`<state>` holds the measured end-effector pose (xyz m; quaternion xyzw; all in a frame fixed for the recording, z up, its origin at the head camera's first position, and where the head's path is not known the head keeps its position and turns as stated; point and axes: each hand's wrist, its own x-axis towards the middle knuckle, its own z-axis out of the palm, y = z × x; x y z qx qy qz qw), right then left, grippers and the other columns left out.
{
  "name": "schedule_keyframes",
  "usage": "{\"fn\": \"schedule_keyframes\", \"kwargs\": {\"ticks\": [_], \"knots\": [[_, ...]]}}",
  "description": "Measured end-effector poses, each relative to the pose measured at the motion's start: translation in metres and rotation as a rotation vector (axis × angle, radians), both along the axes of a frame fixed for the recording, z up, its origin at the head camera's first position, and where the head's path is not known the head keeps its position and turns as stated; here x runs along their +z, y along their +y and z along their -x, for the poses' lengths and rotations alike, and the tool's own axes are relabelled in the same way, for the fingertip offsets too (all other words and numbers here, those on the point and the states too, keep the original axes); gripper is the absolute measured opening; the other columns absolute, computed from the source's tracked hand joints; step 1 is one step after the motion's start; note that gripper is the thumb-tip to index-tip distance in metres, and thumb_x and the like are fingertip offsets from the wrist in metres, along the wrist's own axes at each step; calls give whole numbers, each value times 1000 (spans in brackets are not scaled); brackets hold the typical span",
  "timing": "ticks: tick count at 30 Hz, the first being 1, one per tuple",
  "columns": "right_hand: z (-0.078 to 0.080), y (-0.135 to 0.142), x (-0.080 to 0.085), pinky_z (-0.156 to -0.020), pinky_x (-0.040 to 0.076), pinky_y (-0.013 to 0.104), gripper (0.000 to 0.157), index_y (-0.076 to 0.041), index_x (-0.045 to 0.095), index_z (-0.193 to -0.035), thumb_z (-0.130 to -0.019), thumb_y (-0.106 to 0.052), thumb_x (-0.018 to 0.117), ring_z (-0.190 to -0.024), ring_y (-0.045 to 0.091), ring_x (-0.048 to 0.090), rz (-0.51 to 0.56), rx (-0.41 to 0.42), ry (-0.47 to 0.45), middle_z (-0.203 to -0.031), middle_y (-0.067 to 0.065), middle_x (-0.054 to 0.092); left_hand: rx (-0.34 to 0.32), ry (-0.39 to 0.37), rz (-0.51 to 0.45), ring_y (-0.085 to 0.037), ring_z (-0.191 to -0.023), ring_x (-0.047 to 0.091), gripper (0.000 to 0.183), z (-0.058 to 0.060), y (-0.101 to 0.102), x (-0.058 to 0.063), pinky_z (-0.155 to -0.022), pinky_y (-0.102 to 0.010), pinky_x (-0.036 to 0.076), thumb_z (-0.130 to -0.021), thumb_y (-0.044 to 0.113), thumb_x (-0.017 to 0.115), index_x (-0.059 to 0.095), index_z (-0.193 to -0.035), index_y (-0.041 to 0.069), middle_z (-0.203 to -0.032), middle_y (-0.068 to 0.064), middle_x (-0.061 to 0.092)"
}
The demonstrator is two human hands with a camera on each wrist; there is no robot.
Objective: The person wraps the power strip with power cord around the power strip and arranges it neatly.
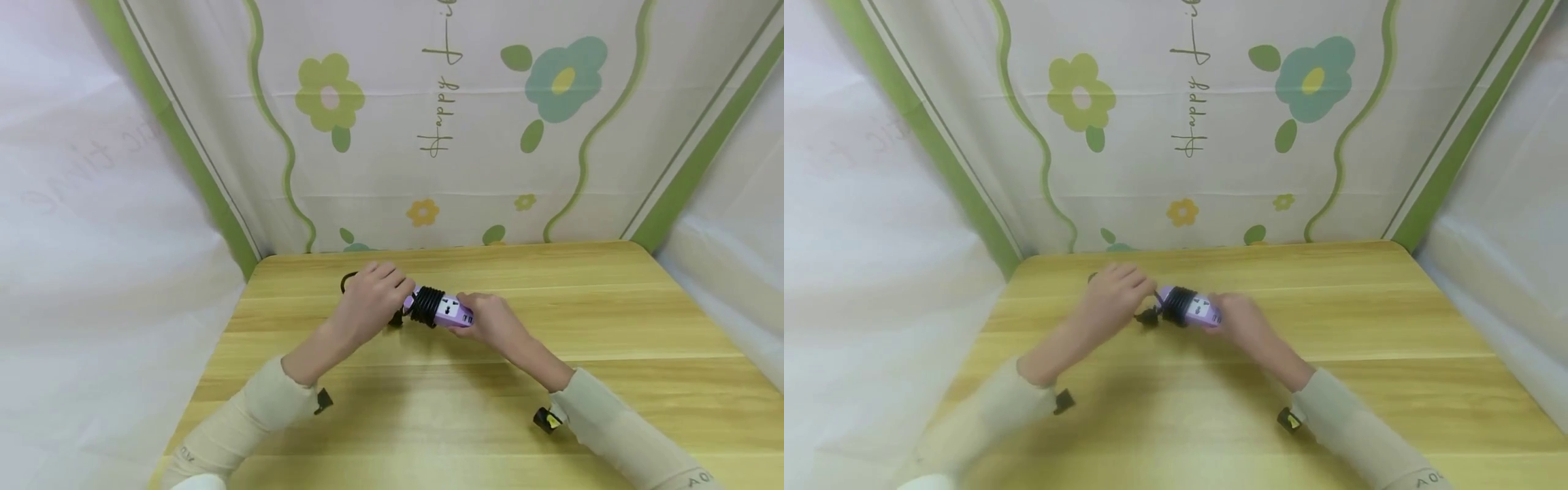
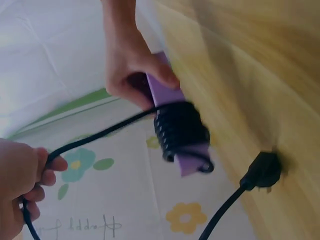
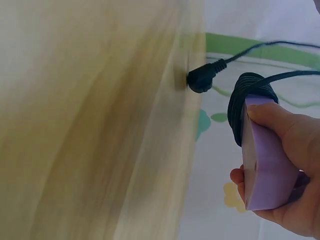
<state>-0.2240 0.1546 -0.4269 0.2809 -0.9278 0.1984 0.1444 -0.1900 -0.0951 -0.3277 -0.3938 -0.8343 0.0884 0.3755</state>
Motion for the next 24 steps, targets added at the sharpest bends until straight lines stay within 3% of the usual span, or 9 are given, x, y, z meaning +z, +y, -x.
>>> {"fn": "schedule_keyframes", "kwargs": {"ticks": [8, 16, 20, 24], "knots": [[-24, -12, -2, -59, 56, 23, 56, -2, 72, -108, -65, -30, 94, -71, 16, 69, -108, 117, 100, -92, 11, 75, -41, -7, 160, -13, -94, 62, 9, 26, 5, 8, -77, -25, 45, -95, 16, 67, 76, -97, 19, -96, 7, 73], [-48, -18, 5, -57, 47, 12, 53, -3, 72, -110, -69, -31, 91, -65, 5, 56, -138, 253, 65, -91, 6, 72, -110, -117, 222, -11, -86, 57, 8, 42, 6, -1, -73, -26, 37, -96, 21, 64, 72, -95, 22, -94, 9, 71], [-59, -16, 12, -59, 48, 12, 56, -2, 72, -113, -69, -30, 91, -70, 6, 61, -102, 306, 70, -94, 6, 73, -172, -201, 223, -9, -80, 50, 10, 55, -1, -12, -71, -26, 34, -97, 22, 61, 68, -91, 24, -85, 10, 65], [-66, -13, 22, -62, 52, 13, 57, 0, 71, -114, -69, -27, 91, -76, 12, 68, -51, 358, 86, -97, 9, 74, -241, -381, 195, -8, -79, 52, 15, 64, -6, -22, -74, -25, 42, -98, 13, 62, 68, -89, 23, -82, 9, 64]]}}
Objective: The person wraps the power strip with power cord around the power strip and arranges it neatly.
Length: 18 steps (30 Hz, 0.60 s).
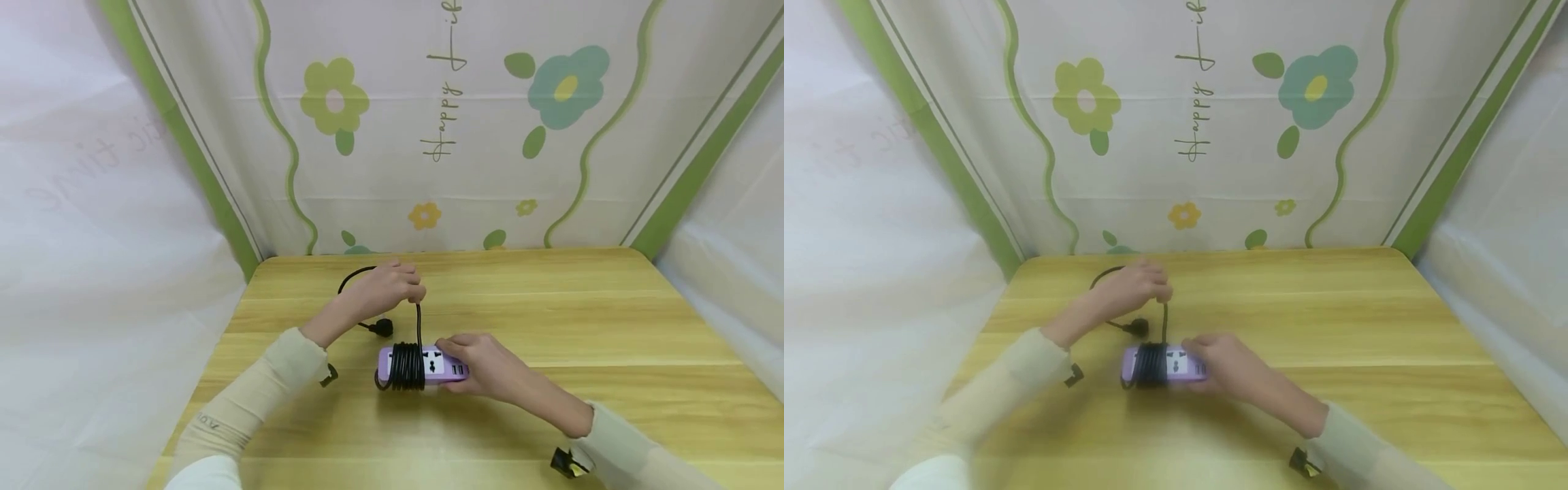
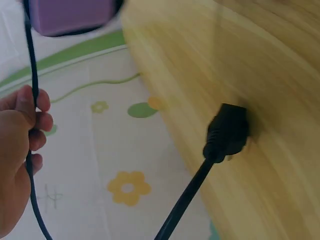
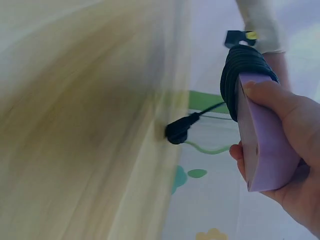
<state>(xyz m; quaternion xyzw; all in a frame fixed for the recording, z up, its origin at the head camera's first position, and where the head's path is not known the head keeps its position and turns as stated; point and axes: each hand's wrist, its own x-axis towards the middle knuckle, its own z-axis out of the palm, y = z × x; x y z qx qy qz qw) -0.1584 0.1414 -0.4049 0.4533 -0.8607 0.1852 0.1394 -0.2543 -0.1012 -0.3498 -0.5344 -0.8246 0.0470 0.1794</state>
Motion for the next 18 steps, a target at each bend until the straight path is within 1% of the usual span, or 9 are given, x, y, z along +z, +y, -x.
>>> {"fn": "schedule_keyframes", "kwargs": {"ticks": [3, 4, 5, 8, 10, 12, 13, 16, 18], "knots": [[-4, 5, 5, -65, 54, 14, 58, 2, 71, -114, -68, -27, 91, -81, 16, 71, 41, 34, 1, -100, 11, 75, -45, -145, -36, -7, -79, 53, 22, 5, 2, -10, -78, -24, 47, -98, 3, 60, 66, -87, 21, -81, 8, 65], [-4, 6, 6, -66, 54, 14, 59, 2, 71, -114, -68, -27, 91, -82, 18, 71, 54, 45, 0, -101, 12, 75, -65, -186, -57, -7, -77, 51, 25, 6, 2, -13, -77, -23, 47, -98, -1, 58, 64, -84, 20, -79, 7, 63], [-4, 7, 7, -67, 55, 14, 59, 3, 71, -114, -67, -27, 92, -82, 18, 72, 70, 58, 1, -101, 12, 75, -85, -210, -74, -7, -75, 48, 27, 8, 3, -17, -75, -22, 44, -97, -3, 57, 62, -82, 19, -76, 7, 61], [-5, 10, 8, -68, 55, 14, 60, 4, 71, -115, -67, -27, 92, -84, 20, 72, 109, 87, -10, -103, 14, 75, -115, -288, -106, -6, -73, 42, 32, 9, 6, -28, -70, -18, 40, -94, -11, 51, 58, -80, 17, -73, 6, 56], [-4, 13, 8, -68, 55, 13, 59, 4, 71, -115, -68, -25, 91, -84, 21, 73, 139, 98, -24, -104, 14, 75, -108, -333, -121, -5, -73, 41, 32, 8, 7, -34, -69, -18, 39, -93, -11, 51, 58, -81, 17, -73, 4, 56], [-3, 17, 8, -68, 55, 13, 58, 2, 70, -116, -69, -25, 91, -85, 21, 73, 173, 98, -35, -104, 14, 75, -79, -390, -140, -4, -74, 42, 30, 8, 8, -40, -69, -17, 39, -94, -9, 51, 58, -82, 17, -75, 4, 56], [-3, 19, 9, -67, 55, 13, 57, 1, 71, -116, -69, -24, 91, -85, 20, 73, 193, 93, -42, -104, 13, 75, -62, -438, -162, -4, -73, 42, 29, 8, 8, -43, -68, -17, 39, -95, -9, 49, 56, -81, 15, -75, 2, 55], [2, 27, 11, -67, 56, 16, 55, -2, 70, -117, -71, -23, 91, -83, 18, 73, 259, 85, -53, -104, 11, 76, -6, -542, -235, -5, -71, 43, 26, 5, 6, -53, -67, -18, 39, -98, -6, 48, 54, -82, 13, -75, 2, 53], [6, 31, 14, -66, 56, 18, 55, -2, 70, -118, -71, -21, 91, -81, 16, 72, 304, 71, -71, -104, 12, 76, 23, -601, -297, -5, -70, 45, 24, 2, 4, -61, -66, -19, 41, -99, -5, 49, 55, -83, 12, -75, 4, 55]]}}
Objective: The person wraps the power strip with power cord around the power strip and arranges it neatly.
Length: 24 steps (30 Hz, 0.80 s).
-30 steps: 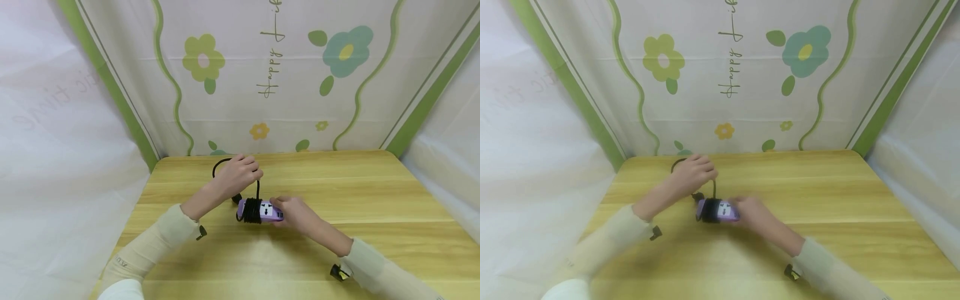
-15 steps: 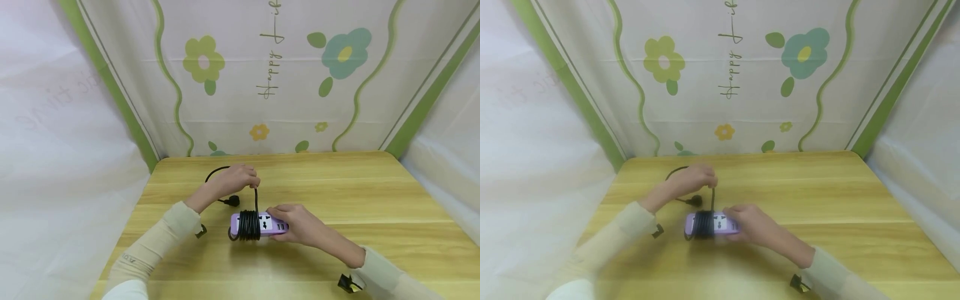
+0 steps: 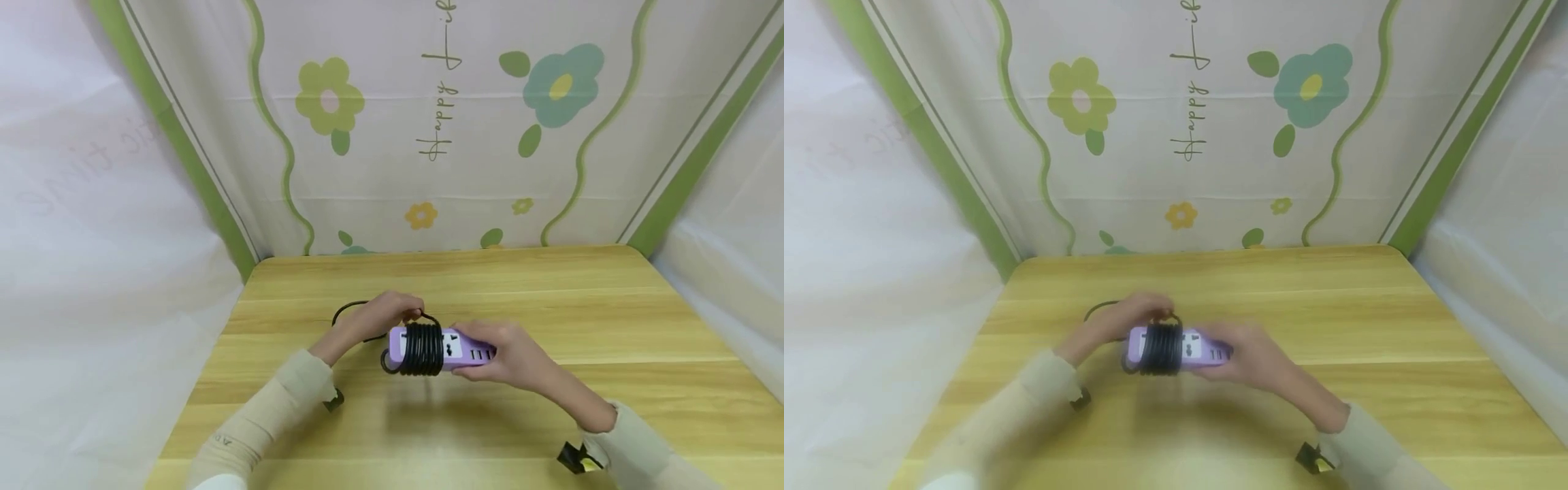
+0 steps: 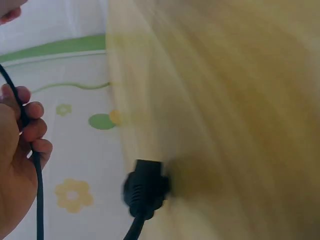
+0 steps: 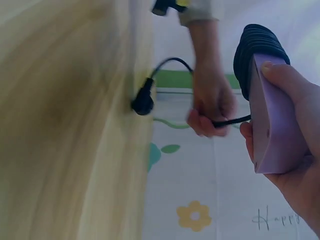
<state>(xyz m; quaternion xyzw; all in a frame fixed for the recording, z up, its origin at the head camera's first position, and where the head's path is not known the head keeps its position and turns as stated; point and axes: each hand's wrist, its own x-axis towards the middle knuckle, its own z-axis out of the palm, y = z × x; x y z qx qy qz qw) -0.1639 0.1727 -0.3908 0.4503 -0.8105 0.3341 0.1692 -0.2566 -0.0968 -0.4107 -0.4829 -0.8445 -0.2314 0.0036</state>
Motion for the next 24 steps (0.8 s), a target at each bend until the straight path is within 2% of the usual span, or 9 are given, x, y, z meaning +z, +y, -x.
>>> {"fn": "schedule_keyframes", "kwargs": {"ticks": [3, 6, 11, 14, 18, 21, 24], "knots": [[8, 4, 6, -62, 55, 20, 56, -2, 70, -119, -69, -18, 91, -79, 13, 70, 52, -38, -43, -105, 13, 76, 63, -78, -79, -3, -71, 49, 20, -9, -5, -11, -69, -18, 46, -97, -3, 56, 61, -87, 14, -78, 4, 62], [16, 7, 11, -61, 53, 21, 58, -3, 71, -119, -67, -15, 92, -79, 10, 68, 84, -108, -81, -105, 13, 76, 112, -142, -145, -3, -71, 49, 19, -22, -5, -15, -67, -19, 47, -97, -6, 55, 60, -87, 10, -78, -1, 63], [27, 7, 17, -62, 53, 23, 57, -2, 72, -119, -68, -16, 92, -80, 12, 67, 125, -220, -147, -108, 12, 76, 152, -125, -194, -5, -63, 42, 16, -41, 3, -7, -58, -19, 39, -104, -1, 43, 57, -99, 4, -71, -2, 52], [34, 4, 19, -62, 52, 24, 56, -4, 71, -121, -71, -19, 91, -79, 15, 66, 136, -277, -212, -110, 12, 76, 210, -94, -191, -3, -62, 42, 21, -48, 9, -1, -56, -17, 38, -106, 1, 40, 59, -113, 3, -77, -1, 57], [43, -1, 20, -62, 52, 26, 57, -6, 70, -125, -75, -26, 89, -79, 19, 65, 147, -328, -329, -112, 15, 74, 292, -71, -151, -2, -61, 41, 24, -53, 13, 4, -55, -17, 36, -106, 3, 40, 61, -118, 3, -79, -2, 61], [51, -5, 20, -61, 53, 29, 60, -7, 68, -128, -77, -32, 88, -80, 23, 64, 157, -342, -426, -114, 18, 73, 336, -96, -143, -2, -58, 40, 24, -56, 12, 5, -54, -17, 36, -106, 5, 40, 62, -114, 3, -72, 0, 58], [60, -6, 19, -62, 54, 29, 63, -7, 66, -130, -79, -37, 85, -84, 26, 65, 179, -366, -474, -116, 20, 72, 350, -152, -150, -1, -57, 40, 23, -58, 12, 5, -53, -16, 37, -107, 7, 40, 62, -114, 4, -70, -1, 58]]}}
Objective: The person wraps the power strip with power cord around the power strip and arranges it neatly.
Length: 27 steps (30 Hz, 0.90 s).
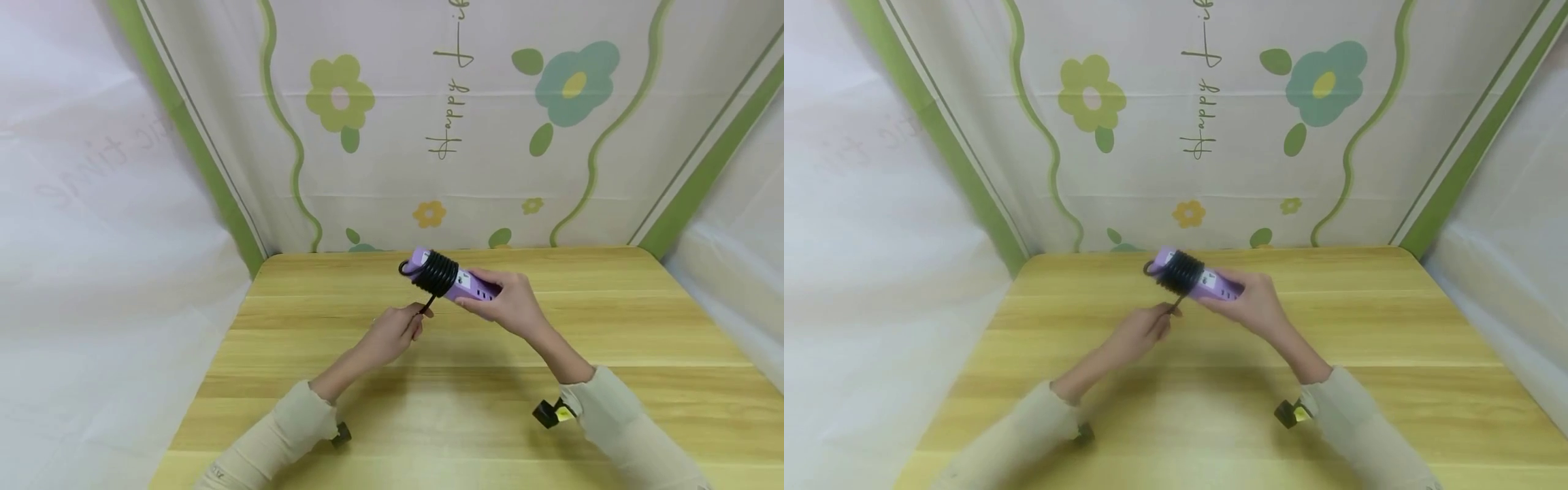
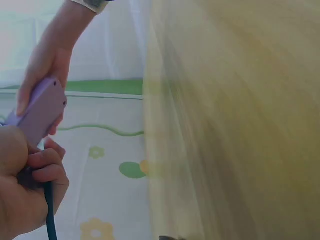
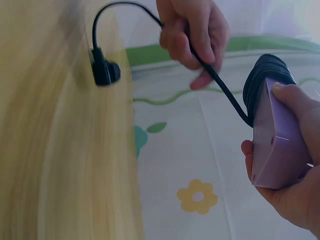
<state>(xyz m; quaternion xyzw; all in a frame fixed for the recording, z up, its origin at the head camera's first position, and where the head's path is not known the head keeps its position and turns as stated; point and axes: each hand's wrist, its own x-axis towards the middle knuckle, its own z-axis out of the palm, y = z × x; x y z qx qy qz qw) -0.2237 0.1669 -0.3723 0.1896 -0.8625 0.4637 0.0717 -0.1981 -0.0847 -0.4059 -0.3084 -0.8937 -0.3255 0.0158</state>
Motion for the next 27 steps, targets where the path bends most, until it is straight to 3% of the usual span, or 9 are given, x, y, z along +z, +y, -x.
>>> {"fn": "schedule_keyframes", "kwargs": {"ticks": [5, 10, 16, 22, 27], "knots": [[16, 3, -8, -65, 55, 28, 65, -7, 65, -132, -79, -39, 84, -90, 27, 66, 19, -52, -31, -120, 20, 70, -2, -50, -25, -2, -57, 41, 25, -5, 2, 0, -53, -17, 38, -108, 11, 39, 61, -115, 2, -75, -16, 63], [25, 2, -16, -63, 55, 28, 68, -4, 64, -132, -79, -42, 84, -86, 27, 67, -3, -47, -13, -119, 22, 70, 20, 1, 1, -1, -58, 43, 25, -9, 5, 1, -55, -16, 41, -107, 9, 41, 62, -116, -1, -74, -11, 65], [35, 8, -22, -57, 53, 27, 60, -2, 68, -125, -79, -36, 85, -77, 27, 68, -49, -111, 94, -107, 23, 73, 40, -59, -36, -2, -52, 39, 25, -15, 3, 5, -49, -16, 36, -107, 5, 41, 62, -118, -4, -71, -4, 59], [46, 20, -25, -59, 55, 34, 63, 3, 65, -128, -81, -34, 84, -77, 31, 69, -116, -179, 136, -103, 27, 72, 27, -80, -87, -2, -53, 38, 22, -27, 1, 13, -51, -17, 37, -106, 4, 43, 61, -116, -3, -72, -4, 60], [56, 31, -40, -60, 55, 36, 60, 3, 67, -125, -80, -33, 84, -75, 31, 68, -162, -220, 169, -100, 27, 73, 26, -80, -98, -2, -52, 38, 23, -37, 2, 17, -50, -17, 36, -105, 1, 44, 60, -118, -7, -72, -4, 61]]}}
